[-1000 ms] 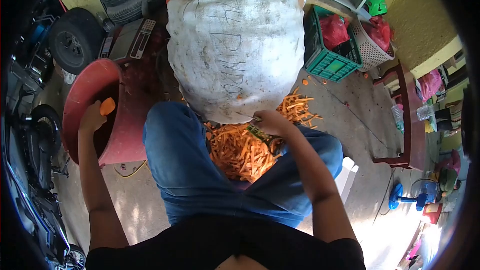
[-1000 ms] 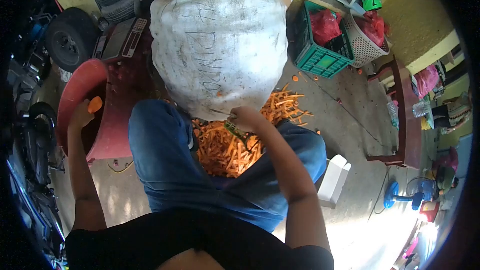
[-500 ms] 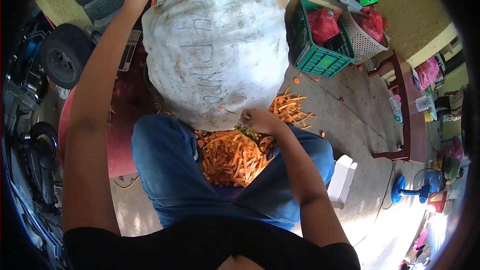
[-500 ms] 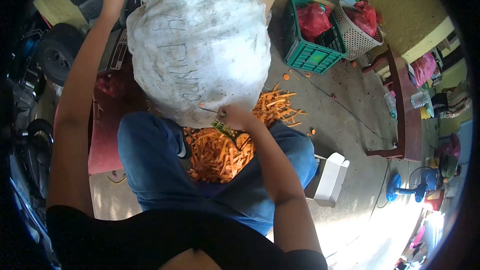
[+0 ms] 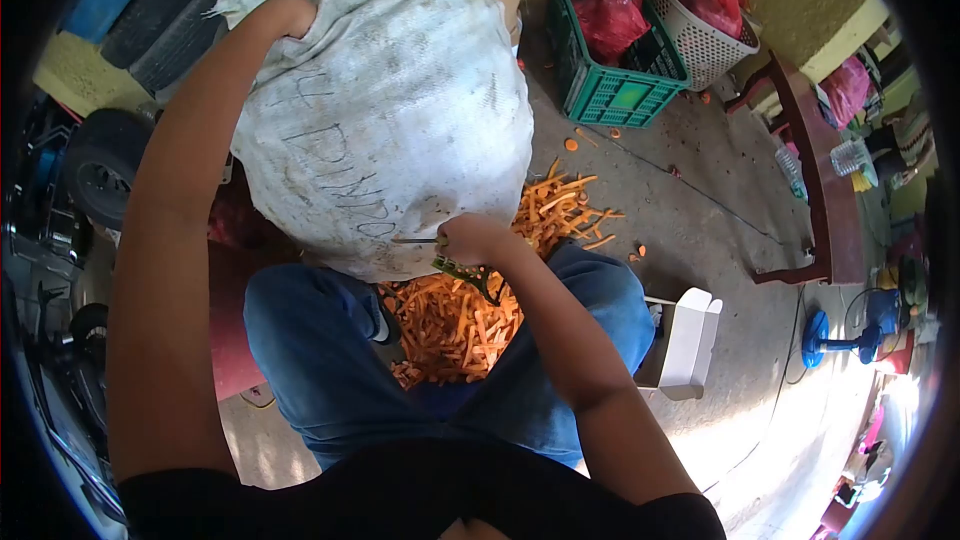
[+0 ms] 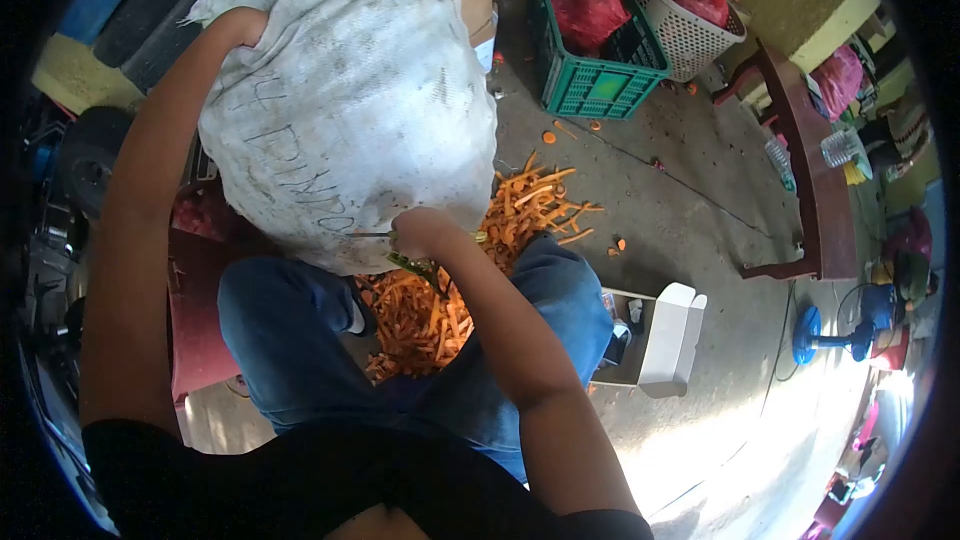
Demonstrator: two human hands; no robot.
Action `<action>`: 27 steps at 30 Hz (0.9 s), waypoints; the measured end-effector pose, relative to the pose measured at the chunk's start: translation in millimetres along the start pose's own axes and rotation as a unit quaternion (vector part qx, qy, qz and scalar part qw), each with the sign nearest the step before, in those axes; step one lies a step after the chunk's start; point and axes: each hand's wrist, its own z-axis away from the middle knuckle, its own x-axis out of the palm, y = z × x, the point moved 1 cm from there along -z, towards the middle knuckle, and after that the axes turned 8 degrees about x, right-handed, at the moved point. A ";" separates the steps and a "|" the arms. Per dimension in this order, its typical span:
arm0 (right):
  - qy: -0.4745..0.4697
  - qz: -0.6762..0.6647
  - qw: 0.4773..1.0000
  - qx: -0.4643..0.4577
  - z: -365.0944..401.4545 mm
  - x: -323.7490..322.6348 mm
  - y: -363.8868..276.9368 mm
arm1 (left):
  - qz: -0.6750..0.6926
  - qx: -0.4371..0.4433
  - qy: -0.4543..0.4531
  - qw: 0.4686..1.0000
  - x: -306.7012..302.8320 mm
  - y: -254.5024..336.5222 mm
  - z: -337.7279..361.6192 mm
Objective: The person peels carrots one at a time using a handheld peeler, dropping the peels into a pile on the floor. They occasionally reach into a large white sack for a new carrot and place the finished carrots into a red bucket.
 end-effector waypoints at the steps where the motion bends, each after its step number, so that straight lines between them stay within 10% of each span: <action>1: -0.001 -0.004 1.000 0.004 -1.3 1.4 1.2 | 0.000 0.006 0.000 1.000 -5.4 6.9 -6.1; 4: 0.003 -0.006 1.000 0.001 -6.0 3.3 5.8 | -0.035 -0.091 -0.086 0.992 -37.3 30.2 -7.7; 24: -0.002 -0.014 1.000 0.023 4.9 -6.7 4.8 | -0.021 -0.031 -0.179 0.983 -6.7 4.6 -7.8; 25: 0.001 -0.013 1.000 0.024 4.4 -7.3 4.4 | 0.319 -0.052 -0.086 0.942 -10.0 15.9 2.3; 26: -0.002 -0.002 1.000 0.015 3.6 -7.1 3.0 | 0.619 -0.065 0.017 0.782 -14.0 22.9 7.3; 27: -0.006 0.008 1.000 0.005 2.7 -6.1 0.2 | 0.618 -0.064 0.017 0.783 -4.8 18.2 -1.8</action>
